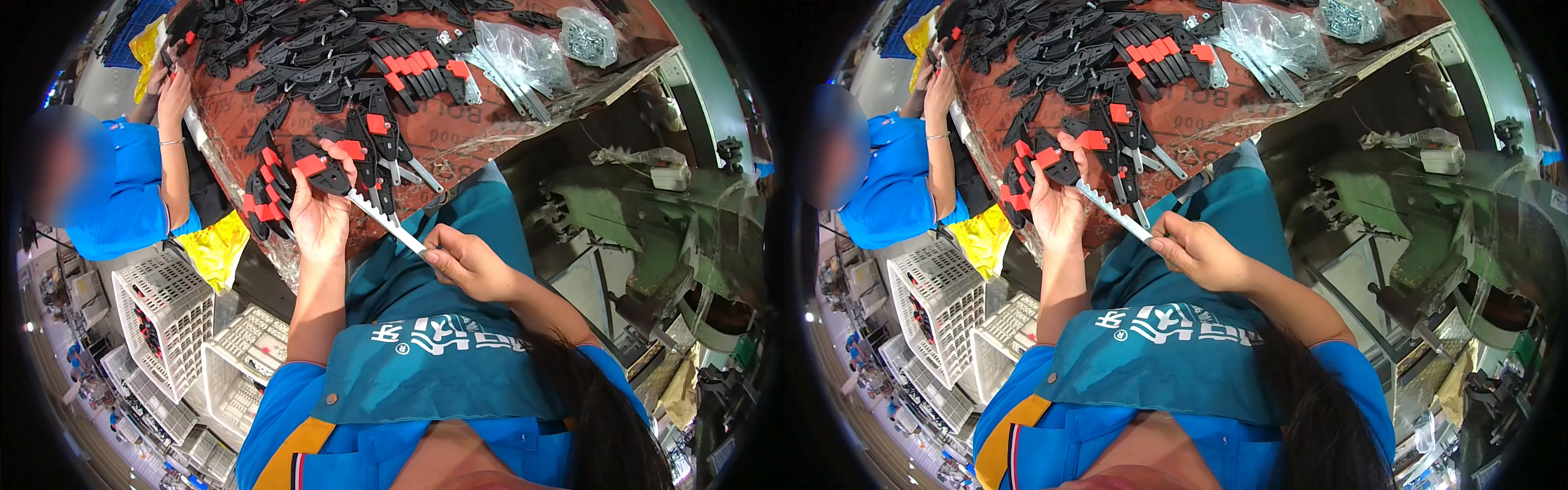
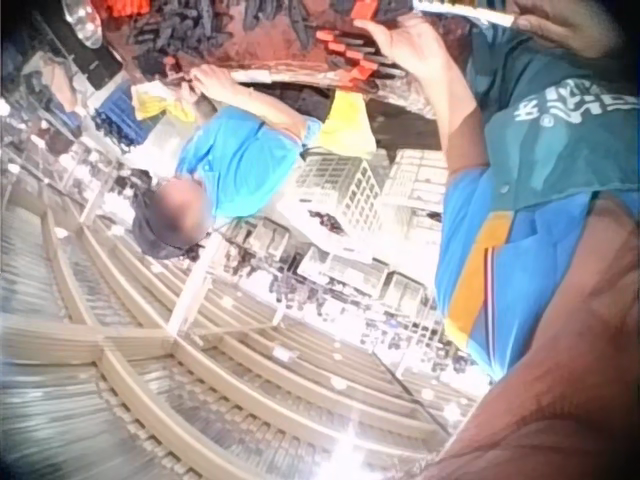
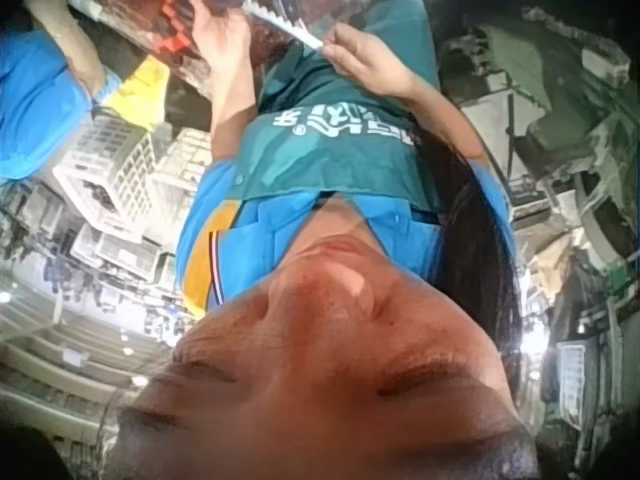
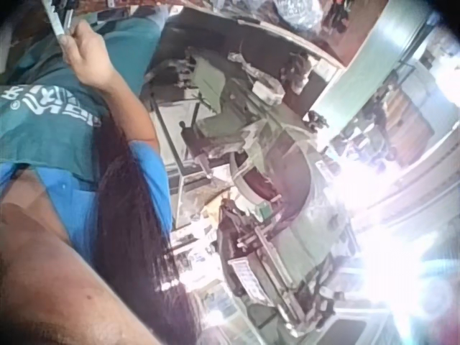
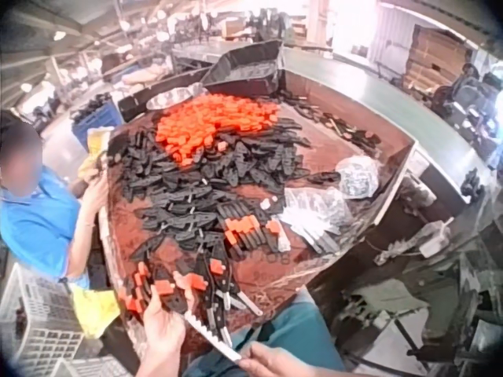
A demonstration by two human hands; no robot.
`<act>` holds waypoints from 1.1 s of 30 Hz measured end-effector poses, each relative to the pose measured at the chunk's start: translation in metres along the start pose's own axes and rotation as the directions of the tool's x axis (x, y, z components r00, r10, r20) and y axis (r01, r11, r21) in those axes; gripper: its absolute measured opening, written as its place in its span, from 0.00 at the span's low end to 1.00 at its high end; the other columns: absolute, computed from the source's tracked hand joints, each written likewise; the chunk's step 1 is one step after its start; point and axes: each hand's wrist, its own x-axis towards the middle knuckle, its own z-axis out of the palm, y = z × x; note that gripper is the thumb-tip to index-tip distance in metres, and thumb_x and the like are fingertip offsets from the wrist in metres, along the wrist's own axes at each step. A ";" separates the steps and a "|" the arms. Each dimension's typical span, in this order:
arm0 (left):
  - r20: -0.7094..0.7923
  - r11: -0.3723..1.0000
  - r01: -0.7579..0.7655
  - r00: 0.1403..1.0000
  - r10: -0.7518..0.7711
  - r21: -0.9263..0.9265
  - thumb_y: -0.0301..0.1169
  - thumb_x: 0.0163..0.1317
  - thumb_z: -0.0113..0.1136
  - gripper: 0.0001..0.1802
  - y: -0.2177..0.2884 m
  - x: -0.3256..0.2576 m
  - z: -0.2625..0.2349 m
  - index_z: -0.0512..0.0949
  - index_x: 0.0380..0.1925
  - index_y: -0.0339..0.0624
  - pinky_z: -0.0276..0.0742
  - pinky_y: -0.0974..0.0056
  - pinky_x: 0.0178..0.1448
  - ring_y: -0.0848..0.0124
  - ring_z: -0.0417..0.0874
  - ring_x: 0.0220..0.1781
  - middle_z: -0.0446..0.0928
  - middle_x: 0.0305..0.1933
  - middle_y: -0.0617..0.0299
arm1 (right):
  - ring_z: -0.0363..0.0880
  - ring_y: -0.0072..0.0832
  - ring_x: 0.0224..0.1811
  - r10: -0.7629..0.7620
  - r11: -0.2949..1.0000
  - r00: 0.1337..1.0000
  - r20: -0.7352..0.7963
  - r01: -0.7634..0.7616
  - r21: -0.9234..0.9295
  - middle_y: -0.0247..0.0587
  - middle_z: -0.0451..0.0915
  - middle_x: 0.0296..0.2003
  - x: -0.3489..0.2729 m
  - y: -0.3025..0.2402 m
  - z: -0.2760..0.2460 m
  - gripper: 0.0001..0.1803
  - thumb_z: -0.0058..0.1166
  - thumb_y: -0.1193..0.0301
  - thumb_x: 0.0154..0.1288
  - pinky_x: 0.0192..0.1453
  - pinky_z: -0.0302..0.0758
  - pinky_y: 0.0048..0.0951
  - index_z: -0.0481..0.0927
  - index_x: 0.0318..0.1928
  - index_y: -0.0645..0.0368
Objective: The person assembles black and red plastic clamps by inserting metal rods into the clamp bodies and then using a press machine to secure them. The person repeatedly picks up clamps, inserts rods, and operates the press, then places finished units on the table.
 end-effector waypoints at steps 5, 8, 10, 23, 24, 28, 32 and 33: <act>0.091 0.921 -0.061 0.995 0.028 0.385 0.37 0.72 0.53 0.28 -0.003 -0.001 0.002 0.60 0.66 0.35 0.70 0.42 0.71 0.52 0.72 0.64 0.68 0.63 0.49 | 0.55 0.15 0.21 0.036 0.991 0.998 0.049 -0.042 0.126 0.25 0.60 0.22 -0.001 0.000 -0.004 0.10 0.45 0.67 0.79 0.25 0.57 0.21 0.67 0.40 0.60; 0.094 0.763 -0.092 0.995 0.042 0.639 0.43 0.72 0.51 0.29 -0.015 -0.007 -0.002 0.62 0.65 0.37 0.74 0.43 0.69 0.56 0.75 0.62 0.71 0.60 0.53 | 0.54 0.14 0.21 0.040 0.947 0.998 0.046 -0.053 0.318 0.24 0.59 0.22 0.004 0.000 -0.002 0.09 0.44 0.67 0.79 0.24 0.56 0.20 0.67 0.40 0.60; 0.051 0.689 -0.064 0.998 0.038 0.722 0.45 0.73 0.49 0.29 -0.033 -0.013 -0.006 0.62 0.66 0.38 0.73 0.43 0.69 0.56 0.75 0.62 0.72 0.59 0.54 | 0.55 0.14 0.22 0.016 0.934 1.000 -0.010 -0.011 0.358 0.25 0.61 0.22 0.015 0.006 0.003 0.10 0.44 0.67 0.79 0.24 0.57 0.21 0.67 0.39 0.60; 0.582 -0.992 0.094 0.803 0.125 0.083 0.42 0.62 0.65 0.30 0.073 0.017 0.008 0.72 0.60 0.38 0.67 0.49 0.63 0.52 0.71 0.58 0.71 0.59 0.49 | 0.65 0.17 0.22 0.042 0.998 0.942 -0.334 -0.057 -0.035 0.30 0.69 0.23 0.032 0.033 -0.018 0.08 0.42 0.70 0.78 0.26 0.65 0.22 0.68 0.46 0.62; 0.608 -0.969 0.230 0.782 0.133 -0.084 0.43 0.59 0.67 0.31 0.081 0.020 0.009 0.74 0.58 0.38 0.65 0.48 0.65 0.51 0.69 0.61 0.71 0.59 0.49 | 0.66 0.17 0.23 -0.016 0.986 0.934 -0.358 -0.045 -0.161 0.31 0.70 0.23 0.036 0.036 -0.023 0.08 0.42 0.70 0.78 0.27 0.66 0.23 0.67 0.48 0.63; 0.583 -0.811 0.493 0.775 0.244 -0.316 0.47 0.55 0.68 0.30 0.105 0.044 0.006 0.77 0.52 0.38 0.62 0.43 0.64 0.50 0.67 0.63 0.72 0.59 0.53 | 0.68 0.22 0.23 -0.106 0.978 0.937 -0.334 0.038 -0.203 0.35 0.72 0.22 0.061 0.043 -0.023 0.09 0.44 0.70 0.77 0.28 0.68 0.29 0.68 0.47 0.64; 0.624 -0.787 0.556 0.722 0.298 -0.267 0.45 0.59 0.65 0.23 0.104 0.056 0.003 0.78 0.46 0.40 0.62 0.43 0.61 0.49 0.69 0.61 0.76 0.54 0.53 | 0.71 0.26 0.23 -0.082 0.975 0.932 -0.353 0.001 -0.223 0.37 0.73 0.22 0.065 0.041 -0.017 0.09 0.46 0.69 0.77 0.29 0.70 0.31 0.69 0.45 0.63; 0.675 -0.814 0.537 0.687 0.269 -0.222 0.44 0.60 0.64 0.21 0.105 0.056 0.003 0.79 0.46 0.40 0.62 0.43 0.60 0.49 0.69 0.61 0.76 0.53 0.53 | 0.71 0.26 0.23 -0.084 0.972 0.934 -0.347 0.000 -0.236 0.37 0.73 0.22 0.065 0.040 -0.017 0.09 0.46 0.69 0.77 0.29 0.70 0.31 0.69 0.45 0.62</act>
